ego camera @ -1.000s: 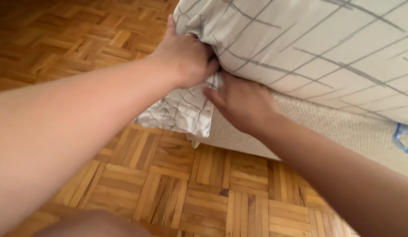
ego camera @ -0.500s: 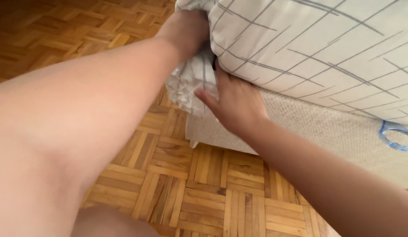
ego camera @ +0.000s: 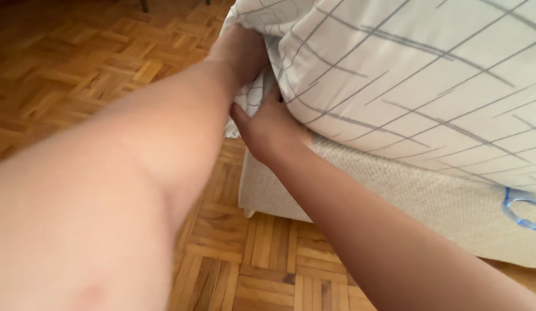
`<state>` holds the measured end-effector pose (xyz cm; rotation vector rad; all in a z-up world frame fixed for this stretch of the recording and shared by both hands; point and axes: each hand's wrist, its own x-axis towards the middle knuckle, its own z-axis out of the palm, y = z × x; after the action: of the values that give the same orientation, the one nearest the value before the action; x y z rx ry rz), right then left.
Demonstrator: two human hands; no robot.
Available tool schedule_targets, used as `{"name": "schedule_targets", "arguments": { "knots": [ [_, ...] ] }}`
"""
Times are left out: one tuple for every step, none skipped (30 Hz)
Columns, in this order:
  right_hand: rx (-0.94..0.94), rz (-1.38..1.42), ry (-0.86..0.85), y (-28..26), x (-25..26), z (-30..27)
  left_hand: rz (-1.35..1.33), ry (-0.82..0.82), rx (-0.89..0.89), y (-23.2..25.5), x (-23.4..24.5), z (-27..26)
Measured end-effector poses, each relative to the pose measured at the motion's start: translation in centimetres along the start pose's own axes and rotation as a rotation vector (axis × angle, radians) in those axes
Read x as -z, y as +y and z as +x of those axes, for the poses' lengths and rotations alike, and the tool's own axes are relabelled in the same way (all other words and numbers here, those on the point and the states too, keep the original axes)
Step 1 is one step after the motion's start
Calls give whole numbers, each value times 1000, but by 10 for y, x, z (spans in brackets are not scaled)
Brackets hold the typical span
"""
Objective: The person tucks a white fitted sheet with a grey grid pattern under the mattress, working around the corners and sides. The person smooths the sheet on the mattress surface and adjusts the edges to fit snugly.
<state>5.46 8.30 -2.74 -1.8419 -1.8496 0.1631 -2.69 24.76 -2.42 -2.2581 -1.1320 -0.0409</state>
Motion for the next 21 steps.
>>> {"name": "schedule_targets", "arguments": {
  "knots": [
    [49, 53, 22, 2, -4, 8, -37, 1, 56, 4, -2, 9],
    [101, 112, 37, 4, -9, 15, -72, -9, 112, 8, -4, 16],
    [99, 142, 2, 5, -13, 20, -108, -20, 153, 10, -6, 20],
    [95, 172, -32, 6, -15, 23, -144, -32, 179, 14, -8, 24],
    [91, 201, -67, 8, -15, 24, -191, -42, 194, 16, -8, 26],
    [108, 180, -46, 7, -14, 25, -227, -41, 203, 15, -7, 26],
    [125, 159, -25, 6, -11, 23, -266, -43, 208, 15, -4, 23],
    [139, 139, -4, 4, -8, 18, -302, -37, 211, 14, 0, 16],
    [112, 84, -26, 2, -4, 10, -339, -28, 212, 14, 7, 7],
    [85, 27, -44, 0, 2, 1, -377, -17, 211, 14, 16, -3],
    [57, -29, -61, -2, 8, -10, -424, 5, 226, 17, 24, -20],
    [21, -18, -82, -3, 15, -24, -557, 38, 247, 21, 34, -38],
    [-15, -8, -102, -3, 20, -41, -689, 70, 268, 25, 43, -57],
    [125, -171, -81, 0, 27, -57, -793, 169, 269, 33, 52, -76],
    [264, -335, -62, 5, 34, -73, -897, 269, 270, 40, 60, -93],
    [350, -347, -39, 13, 44, -88, -1044, 191, 363, 43, 70, -104],
    [436, -359, -15, 22, 55, -101, -1188, 106, 456, 47, 78, -113],
    [435, -395, -75, 31, 66, -112, -1333, 8, 550, 50, 85, -119],
    [430, -402, -92, 41, 77, -120, -1417, -3, 534, 52, 92, -121],
    [419, -413, -105, 52, 90, -127, -1502, -14, 508, 52, 98, -121],
    [407, -396, -74, 63, 103, -132, -1587, -26, 482, 52, 103, -119]
  ]
}}
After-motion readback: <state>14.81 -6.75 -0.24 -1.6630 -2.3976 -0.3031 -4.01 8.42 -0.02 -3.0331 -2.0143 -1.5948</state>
